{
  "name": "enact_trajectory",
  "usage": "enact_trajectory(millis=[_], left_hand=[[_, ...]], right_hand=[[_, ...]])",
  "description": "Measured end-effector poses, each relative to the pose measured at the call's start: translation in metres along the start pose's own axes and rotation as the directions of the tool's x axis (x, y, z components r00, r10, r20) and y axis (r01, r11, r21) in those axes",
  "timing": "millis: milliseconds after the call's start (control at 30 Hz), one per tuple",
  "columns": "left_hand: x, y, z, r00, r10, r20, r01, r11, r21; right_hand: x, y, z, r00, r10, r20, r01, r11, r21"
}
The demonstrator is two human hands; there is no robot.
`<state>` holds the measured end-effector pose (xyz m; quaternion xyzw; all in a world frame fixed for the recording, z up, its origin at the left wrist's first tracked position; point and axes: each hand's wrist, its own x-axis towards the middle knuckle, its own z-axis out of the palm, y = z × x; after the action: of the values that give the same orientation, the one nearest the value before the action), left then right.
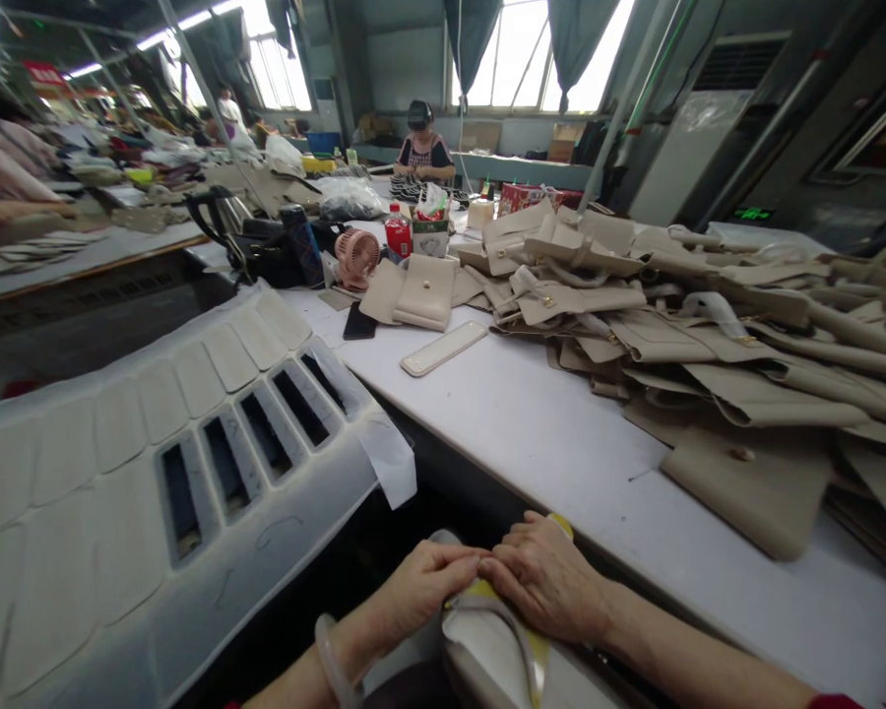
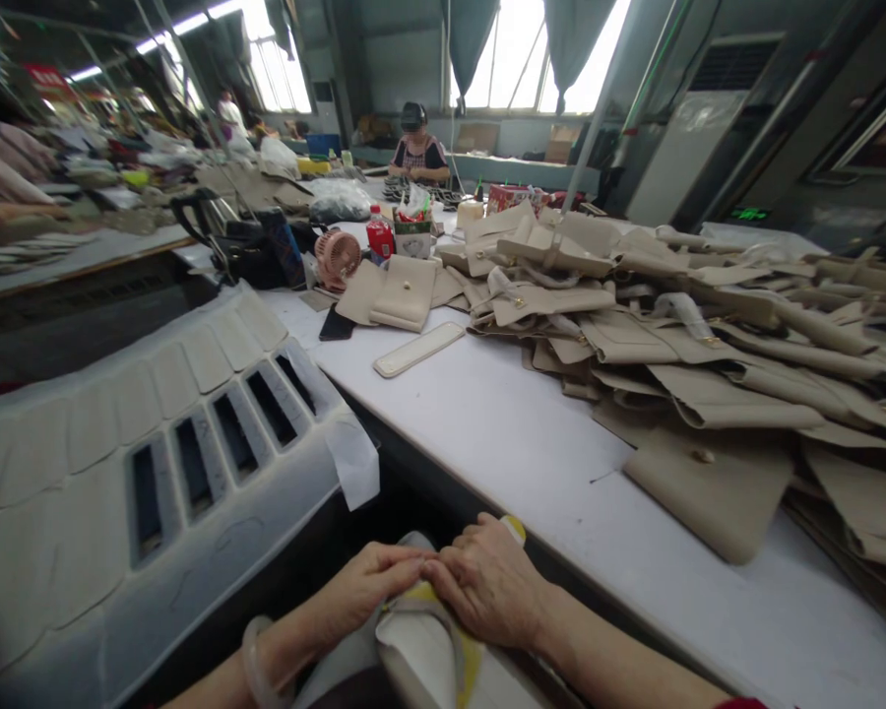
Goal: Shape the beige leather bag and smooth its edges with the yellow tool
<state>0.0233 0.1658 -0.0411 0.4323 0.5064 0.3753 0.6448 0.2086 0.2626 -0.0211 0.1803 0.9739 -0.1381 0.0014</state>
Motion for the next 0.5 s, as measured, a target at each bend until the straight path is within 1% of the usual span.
enact_trajectory(millis=[67,133,167,200,233,300,333,367,400,433,467,500], left_hand=[[0.001,0.007,-0.001,0.999,0.034,0.023,-0.037,0.989,0.144],[0.002,0.016,-0.001,0.997,0.065,0.031,-0.071,0.961,0.266],[0.003,0.02,-0.001,0.997,0.067,0.032,-0.073,0.953,0.295],[0.004,0.022,0.0,0.998,0.057,0.033,-0.064,0.951,0.301],[0.005,0.022,0.001,0.999,0.037,0.032,-0.044,0.959,0.279],[0.006,0.015,0.003,1.0,-0.022,0.007,0.021,0.989,0.148],[0.006,0.007,0.004,0.998,-0.05,-0.03,0.051,0.998,0.044],[0.005,-0.003,0.006,0.993,-0.081,-0.085,0.074,0.994,-0.081],[0.003,-0.015,0.009,0.981,-0.128,-0.148,0.093,0.971,-0.22],[0.001,-0.029,0.012,0.958,-0.193,-0.211,0.109,0.929,-0.354],[-0.002,-0.043,0.015,0.926,-0.277,-0.257,0.128,0.871,-0.475],[-0.006,-0.057,0.019,0.885,-0.373,-0.278,0.157,0.802,-0.576]], right_hand=[[-0.006,0.003,0.0,0.998,0.055,0.017,-0.055,0.998,0.016],[-0.017,0.008,-0.006,0.987,0.158,0.038,-0.158,0.987,0.016],[-0.024,0.01,-0.011,0.969,0.243,0.046,-0.244,0.97,0.014],[-0.033,0.013,-0.018,0.938,0.343,0.05,-0.344,0.939,0.017],[-0.042,0.015,-0.025,0.895,0.444,0.052,-0.446,0.895,0.031],[-0.063,0.018,-0.042,0.785,0.615,0.073,-0.62,0.778,0.105],[-0.075,0.019,-0.051,0.74,0.666,0.095,-0.671,0.721,0.172],[-0.087,0.019,-0.058,0.711,0.693,0.121,-0.697,0.669,0.257],[-0.099,0.017,-0.065,0.695,0.704,0.145,-0.701,0.618,0.355],[-0.112,0.013,-0.07,0.691,0.705,0.16,-0.685,0.568,0.456],[-0.124,0.008,-0.073,0.701,0.693,0.167,-0.646,0.519,0.559],[-0.136,0.0,-0.075,0.72,0.673,0.169,-0.588,0.463,0.663]])
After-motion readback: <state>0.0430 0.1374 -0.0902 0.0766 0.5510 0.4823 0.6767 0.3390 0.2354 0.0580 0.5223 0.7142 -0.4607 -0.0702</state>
